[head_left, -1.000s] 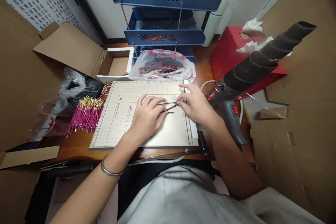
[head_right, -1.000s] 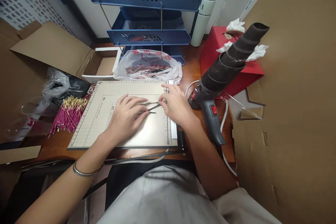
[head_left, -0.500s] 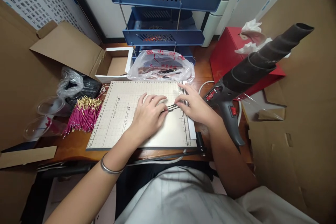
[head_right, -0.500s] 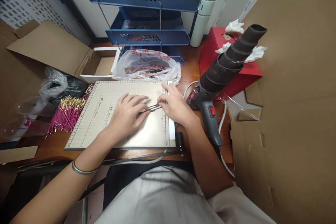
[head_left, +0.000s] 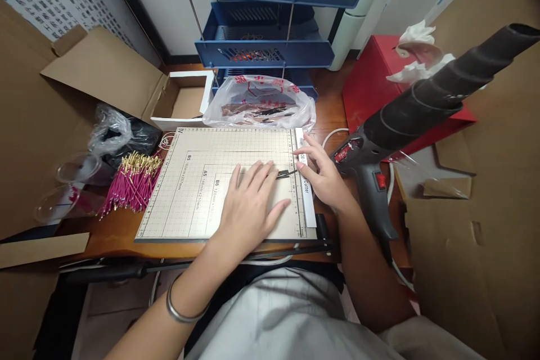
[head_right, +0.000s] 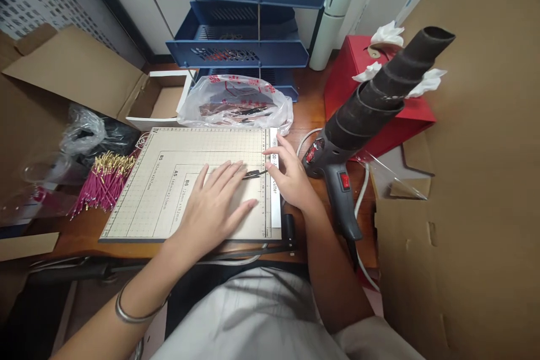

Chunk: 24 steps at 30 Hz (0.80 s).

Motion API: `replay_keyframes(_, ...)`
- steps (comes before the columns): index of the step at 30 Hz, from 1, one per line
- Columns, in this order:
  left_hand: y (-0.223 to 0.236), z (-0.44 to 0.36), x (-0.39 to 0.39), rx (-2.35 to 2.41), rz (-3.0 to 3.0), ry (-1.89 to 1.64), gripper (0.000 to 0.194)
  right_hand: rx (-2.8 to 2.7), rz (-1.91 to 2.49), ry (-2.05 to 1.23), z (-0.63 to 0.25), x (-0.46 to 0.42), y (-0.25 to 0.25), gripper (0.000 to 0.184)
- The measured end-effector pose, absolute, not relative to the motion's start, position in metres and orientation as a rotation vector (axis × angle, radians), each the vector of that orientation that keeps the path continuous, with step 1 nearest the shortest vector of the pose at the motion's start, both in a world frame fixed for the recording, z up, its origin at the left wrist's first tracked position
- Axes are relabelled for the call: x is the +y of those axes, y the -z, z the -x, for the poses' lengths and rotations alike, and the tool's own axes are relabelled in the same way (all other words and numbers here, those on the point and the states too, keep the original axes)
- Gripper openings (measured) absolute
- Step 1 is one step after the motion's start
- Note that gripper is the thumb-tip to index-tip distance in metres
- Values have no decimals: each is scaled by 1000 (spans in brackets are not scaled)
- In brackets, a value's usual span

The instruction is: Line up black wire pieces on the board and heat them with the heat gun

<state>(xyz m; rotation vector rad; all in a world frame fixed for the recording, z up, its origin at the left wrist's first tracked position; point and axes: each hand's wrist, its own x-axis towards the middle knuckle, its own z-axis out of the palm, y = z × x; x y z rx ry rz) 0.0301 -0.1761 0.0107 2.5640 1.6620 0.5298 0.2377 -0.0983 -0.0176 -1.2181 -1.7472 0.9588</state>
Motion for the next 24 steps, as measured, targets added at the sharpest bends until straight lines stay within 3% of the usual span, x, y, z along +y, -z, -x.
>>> replay_keyframes(4,-4,-38,-196,1721,-2556,-399,70,-1761,1239,-998,-235,-100,22,30)
replay_keyframes(24,-7,-32,-174,1539,-2710,-240,73,-1855,1294,-1050,-237,-103,17,28)
